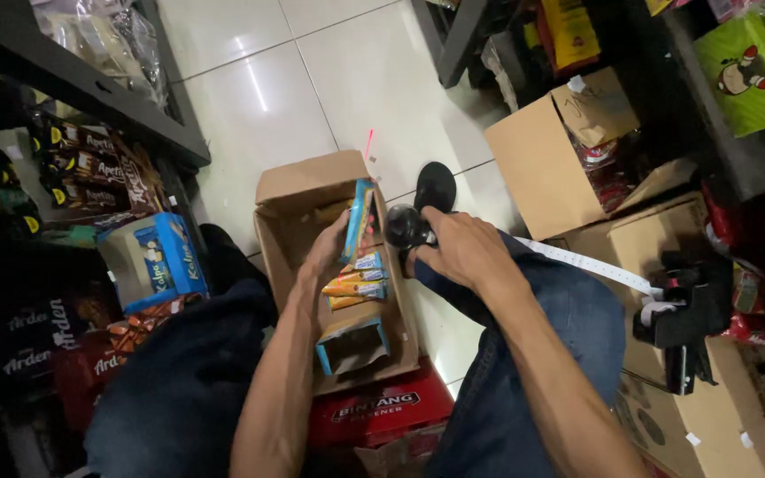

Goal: The person sits on the floor and repeatedly picks snack packets from a cardboard box, scans each with a handheld barcode scanner, and places them back into the box. The process continues for multiple items without closing the box or moving to another location.

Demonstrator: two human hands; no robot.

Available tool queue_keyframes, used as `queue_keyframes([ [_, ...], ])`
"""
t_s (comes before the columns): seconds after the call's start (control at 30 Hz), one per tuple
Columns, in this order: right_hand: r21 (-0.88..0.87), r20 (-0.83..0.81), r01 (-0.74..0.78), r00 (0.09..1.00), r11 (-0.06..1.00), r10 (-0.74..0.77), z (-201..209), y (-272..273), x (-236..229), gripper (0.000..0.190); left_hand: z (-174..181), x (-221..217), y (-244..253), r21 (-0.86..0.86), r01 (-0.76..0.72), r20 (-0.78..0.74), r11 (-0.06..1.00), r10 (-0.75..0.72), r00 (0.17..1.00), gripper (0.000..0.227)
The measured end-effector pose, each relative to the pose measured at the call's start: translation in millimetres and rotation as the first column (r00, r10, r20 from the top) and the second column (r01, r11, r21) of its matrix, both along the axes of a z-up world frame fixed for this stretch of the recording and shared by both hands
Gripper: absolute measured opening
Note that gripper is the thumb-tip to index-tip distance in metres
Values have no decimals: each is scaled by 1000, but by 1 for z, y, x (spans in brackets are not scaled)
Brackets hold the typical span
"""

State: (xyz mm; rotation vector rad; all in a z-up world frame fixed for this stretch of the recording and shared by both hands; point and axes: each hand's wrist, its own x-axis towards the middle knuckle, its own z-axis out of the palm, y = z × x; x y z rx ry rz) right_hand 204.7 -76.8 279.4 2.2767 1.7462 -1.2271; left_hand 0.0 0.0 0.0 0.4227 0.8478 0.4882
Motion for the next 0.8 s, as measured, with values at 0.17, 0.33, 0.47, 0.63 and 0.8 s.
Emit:
queue_keyframes([
  [0.17,37,-44,-14,999,999,15,-20,-4,9,47,9,-1,0,33,11,-122,999,-7,993,50],
  [0.33,43,-74,1,997,999,2,-21,-4,11,51,21,3,1,16,-3,-99,1000,4,995,49],
  [0.47,30,-56,-29,998,999,31,-24,-3,14,43,6,2,0,23,9,-140,1000,-6,990,52],
  [0.63,27,-43,-31,999,999,32,-25,-4,15,43,-15,-7,1,9,-48,-112,999,48,993,50],
  [0.8,72,-15,17,1000,997,-16,-22,1,18,52,-108,-35,2,498,426,-731,755,102,675,37],
])
